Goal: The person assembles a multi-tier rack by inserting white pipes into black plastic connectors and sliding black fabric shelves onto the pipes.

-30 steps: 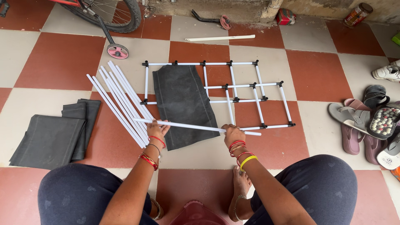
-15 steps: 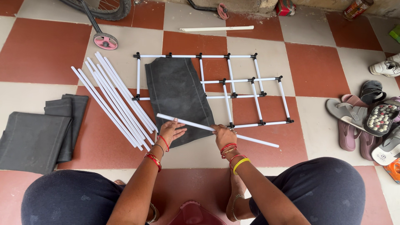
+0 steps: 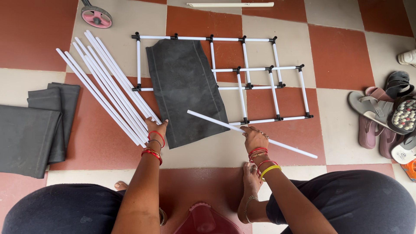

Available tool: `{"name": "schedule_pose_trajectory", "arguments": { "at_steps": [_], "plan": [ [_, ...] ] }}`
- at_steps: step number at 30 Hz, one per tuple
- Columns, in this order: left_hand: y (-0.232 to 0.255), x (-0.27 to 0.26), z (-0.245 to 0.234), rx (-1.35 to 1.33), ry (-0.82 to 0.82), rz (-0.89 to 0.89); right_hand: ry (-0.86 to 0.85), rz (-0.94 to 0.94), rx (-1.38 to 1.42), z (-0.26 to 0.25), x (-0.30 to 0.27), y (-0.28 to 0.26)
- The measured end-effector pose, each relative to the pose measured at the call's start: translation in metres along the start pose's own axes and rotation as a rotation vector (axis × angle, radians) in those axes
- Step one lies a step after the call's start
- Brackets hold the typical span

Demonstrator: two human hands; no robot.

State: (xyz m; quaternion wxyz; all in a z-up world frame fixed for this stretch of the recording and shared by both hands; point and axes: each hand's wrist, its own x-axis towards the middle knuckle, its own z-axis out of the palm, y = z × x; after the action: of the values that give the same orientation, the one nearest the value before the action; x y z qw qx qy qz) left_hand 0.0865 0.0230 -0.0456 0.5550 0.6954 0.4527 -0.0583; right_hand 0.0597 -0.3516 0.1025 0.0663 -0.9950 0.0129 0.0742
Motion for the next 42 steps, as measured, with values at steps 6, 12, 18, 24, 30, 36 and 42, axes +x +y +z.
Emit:
{"name": "schedule_pose_trajectory", "arguments": {
  "at_steps": [6, 12, 18, 24, 30, 36, 42],
  "plan": [
    [0.000, 0.009, 0.014, -0.027, -0.083, -0.014, -0.005, -0.007, -0.019, 0.000, -0.002, -0.001],
    [0.020, 0.002, 0.017, -0.204, -0.171, 0.046, -0.069, -0.072, -0.062, 0.003, -0.005, 0.000],
    [0.018, -0.006, -0.003, -0.307, 0.137, 0.355, -0.081, -0.102, -0.050, 0.010, -0.003, -0.006],
    [-0.014, -0.008, -0.044, -0.563, 0.450, 0.405, -0.052, -0.139, -0.068, 0.013, 0.000, -0.014],
    [-0.030, -0.015, -0.088, -0.964, 0.587, 0.330, -0.051, -0.141, -0.064, 0.008, 0.000, -0.019],
    [-0.054, -0.063, -0.122, -0.524, 0.433, -0.424, -0.063, -0.160, -0.062, 0.008, -0.001, -0.025],
    [-0.024, -0.105, -0.101, 0.458, 0.647, -0.113, -0.074, -0.164, -0.104, 0.007, -0.004, -0.028]
  ]
}}
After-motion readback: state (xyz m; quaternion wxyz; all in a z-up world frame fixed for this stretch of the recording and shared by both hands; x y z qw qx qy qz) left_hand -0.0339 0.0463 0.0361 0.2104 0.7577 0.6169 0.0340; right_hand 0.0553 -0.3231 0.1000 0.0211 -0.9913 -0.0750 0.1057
